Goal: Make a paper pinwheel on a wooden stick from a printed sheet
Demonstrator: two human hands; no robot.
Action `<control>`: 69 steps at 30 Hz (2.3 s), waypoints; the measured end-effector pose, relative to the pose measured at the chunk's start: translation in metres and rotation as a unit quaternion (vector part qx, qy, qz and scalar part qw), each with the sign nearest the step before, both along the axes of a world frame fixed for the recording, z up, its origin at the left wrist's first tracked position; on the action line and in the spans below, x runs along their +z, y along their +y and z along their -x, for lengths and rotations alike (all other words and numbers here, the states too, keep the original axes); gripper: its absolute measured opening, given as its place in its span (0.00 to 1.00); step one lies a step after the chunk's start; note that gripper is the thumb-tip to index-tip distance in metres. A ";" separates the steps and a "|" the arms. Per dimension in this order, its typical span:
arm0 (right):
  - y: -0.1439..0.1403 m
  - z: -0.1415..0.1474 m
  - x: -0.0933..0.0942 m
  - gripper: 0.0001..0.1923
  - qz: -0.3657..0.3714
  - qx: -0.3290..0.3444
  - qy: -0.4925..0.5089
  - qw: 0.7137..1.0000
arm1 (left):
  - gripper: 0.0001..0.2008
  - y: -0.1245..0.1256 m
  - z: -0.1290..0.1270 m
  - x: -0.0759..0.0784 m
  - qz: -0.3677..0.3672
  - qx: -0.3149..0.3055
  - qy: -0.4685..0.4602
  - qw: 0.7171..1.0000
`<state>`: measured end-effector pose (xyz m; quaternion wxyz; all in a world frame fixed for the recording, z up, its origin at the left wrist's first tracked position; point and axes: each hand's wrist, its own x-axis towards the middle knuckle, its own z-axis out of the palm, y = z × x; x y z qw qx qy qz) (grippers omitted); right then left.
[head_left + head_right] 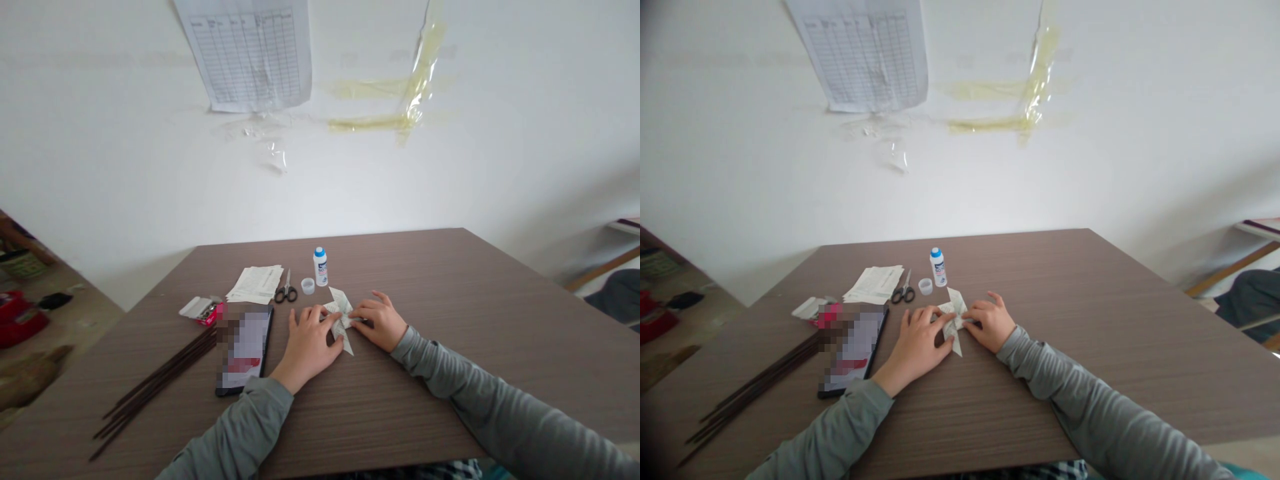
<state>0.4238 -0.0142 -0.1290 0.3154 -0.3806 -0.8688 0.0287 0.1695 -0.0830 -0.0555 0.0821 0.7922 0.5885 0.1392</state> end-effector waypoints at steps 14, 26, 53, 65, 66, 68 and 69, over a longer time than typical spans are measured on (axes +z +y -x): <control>-0.002 0.001 0.000 0.08 0.005 -0.004 -0.001 1.000 | 0.25 -0.003 -0.002 0.005 0.016 -0.006 0.013 1.000; -0.001 0.000 0.001 0.08 0.004 0.000 0.000 1.000 | 0.25 -0.005 -0.003 0.007 0.014 0.001 0.021 1.000; 0.000 -0.001 -0.002 0.10 0.012 -0.002 -0.005 1.000 | 0.24 -0.003 -0.002 0.006 0.025 0.003 0.023 0.999; -0.002 -0.001 0.000 0.10 0.022 0.000 -0.008 1.000 | 0.23 -0.003 -0.002 0.007 0.020 0.002 0.014 1.000; -0.002 -0.001 0.000 0.10 0.023 0.002 -0.009 1.000 | 0.23 -0.003 -0.002 0.007 0.021 0.003 0.014 1.000; -0.002 -0.002 0.001 0.10 0.023 0.004 -0.010 1.000 | 0.23 -0.002 -0.001 0.005 0.019 0.004 0.013 1.000; -0.002 -0.002 0.001 0.10 0.022 0.004 -0.010 1.000 | 0.23 -0.002 -0.001 0.003 0.015 0.003 0.012 1.000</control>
